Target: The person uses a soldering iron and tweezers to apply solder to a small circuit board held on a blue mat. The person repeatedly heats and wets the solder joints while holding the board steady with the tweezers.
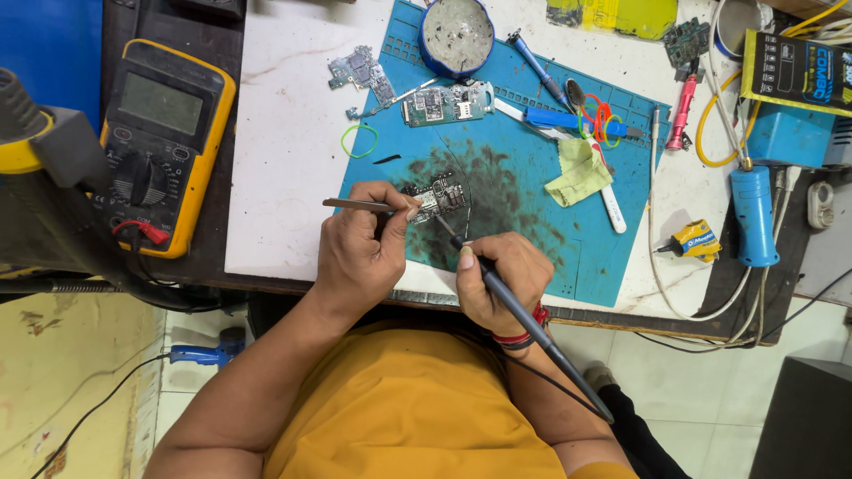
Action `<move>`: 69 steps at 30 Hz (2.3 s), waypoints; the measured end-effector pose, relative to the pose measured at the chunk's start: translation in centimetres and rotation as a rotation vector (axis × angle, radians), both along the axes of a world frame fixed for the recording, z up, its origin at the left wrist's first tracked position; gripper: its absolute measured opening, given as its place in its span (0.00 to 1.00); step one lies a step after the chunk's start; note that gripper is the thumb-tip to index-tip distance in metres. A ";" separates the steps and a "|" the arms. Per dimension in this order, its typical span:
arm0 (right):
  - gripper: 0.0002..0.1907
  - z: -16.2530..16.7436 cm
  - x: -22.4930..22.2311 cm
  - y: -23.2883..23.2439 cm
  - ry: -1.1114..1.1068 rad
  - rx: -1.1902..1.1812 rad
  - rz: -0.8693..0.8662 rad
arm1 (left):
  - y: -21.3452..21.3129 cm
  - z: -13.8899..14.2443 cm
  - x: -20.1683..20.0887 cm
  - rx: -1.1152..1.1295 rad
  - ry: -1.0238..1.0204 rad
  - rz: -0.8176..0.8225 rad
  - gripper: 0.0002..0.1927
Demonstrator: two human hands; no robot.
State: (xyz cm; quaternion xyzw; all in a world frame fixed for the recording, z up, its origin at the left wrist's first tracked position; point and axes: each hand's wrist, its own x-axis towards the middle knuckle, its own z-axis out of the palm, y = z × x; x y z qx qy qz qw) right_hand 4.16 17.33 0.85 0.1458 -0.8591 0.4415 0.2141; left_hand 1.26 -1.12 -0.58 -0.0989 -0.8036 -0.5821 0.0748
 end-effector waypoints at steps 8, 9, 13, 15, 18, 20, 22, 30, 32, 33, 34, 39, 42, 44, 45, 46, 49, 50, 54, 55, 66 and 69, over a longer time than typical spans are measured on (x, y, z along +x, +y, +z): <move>0.04 -0.1 0.2 0.1 -0.009 -0.004 -0.012 | 0.0 0.1 0.0 -0.028 -0.012 0.019 0.07; 0.03 -0.2 0.2 0.1 -0.009 -0.002 -0.010 | 0.1 0.1 0.0 -0.030 -0.012 0.020 0.07; 0.04 -0.2 0.3 0.1 -0.019 -0.019 -0.033 | 0.1 0.0 0.0 -0.009 0.007 0.013 0.07; 0.03 -0.2 0.3 0.1 -0.015 -0.018 -0.024 | 0.1 0.0 -0.1 0.003 0.029 0.004 0.07; 0.04 -0.1 0.3 0.1 -0.016 -0.017 -0.004 | 0.0 0.0 0.0 0.002 0.007 0.013 0.07; 0.04 -0.2 0.2 0.1 -0.019 -0.004 -0.012 | 0.1 -0.1 0.0 -0.008 0.000 0.015 0.07; 0.03 -0.1 0.2 0.0 -0.020 0.011 -0.016 | 0.1 -0.1 0.0 -0.010 -0.003 0.018 0.07; 0.03 0.0 0.1 -0.2 -0.012 0.025 -0.016 | 0.1 -0.1 0.0 -0.002 0.000 0.022 0.08; 0.04 0.2 0.2 -0.1 -0.023 0.023 0.006 | 0.1 -0.1 0.1 -0.015 0.011 0.024 0.07; 0.04 0.2 0.1 0.0 -0.026 0.022 0.015 | 0.1 -0.1 0.0 -0.021 0.019 0.024 0.07; 0.04 0.2 0.1 0.0 -0.027 0.027 0.012 | 0.1 -0.1 0.0 -0.017 0.011 0.024 0.07; 0.04 0.2 0.1 -0.1 -0.018 0.026 0.010 | 0.0 -0.1 0.0 -0.011 0.018 0.015 0.07; 0.04 0.2 0.2 -0.1 -0.017 0.049 -0.007 | 0.1 -0.1 0.0 -0.039 -0.012 0.026 0.07; 0.04 0.2 0.2 -0.1 -0.021 0.041 0.000 | 0.0 -0.1 0.1 -0.005 -0.017 0.017 0.07; 0.04 0.2 0.2 0.0 -0.021 0.038 0.003 | 0.1 -0.1 0.1 0.013 -0.018 0.012 0.07; 0.04 0.2 0.2 -0.1 -0.021 0.033 0.003 | 0.0 -0.1 0.1 0.017 -0.010 0.012 0.07; 0.04 0.1 0.1 -0.1 -0.019 0.028 -0.003 | 0.1 -0.1 0.0 0.027 -0.001 0.014 0.08; 0.04 0.2 0.2 -0.2 -0.019 0.033 -0.007 | 0.0 0.0 0.0 0.027 -0.011 0.016 0.08; 0.04 0.2 0.2 -0.1 -0.025 0.037 0.004 | 0.0 0.0 0.0 0.013 -0.007 0.020 0.07; 0.04 0.2 0.2 -0.1 -0.025 0.032 0.008 | 0.0 0.1 0.1 0.015 -0.014 0.018 0.07; 0.04 0.2 0.3 -0.1 -0.041 0.031 -0.005 | 0.0 0.1 0.1 0.011 -0.012 0.024 0.07; 0.04 0.2 0.1 -0.1 -0.040 0.031 0.005 | 0.1 0.0 0.1 0.022 -0.008 0.022 0.07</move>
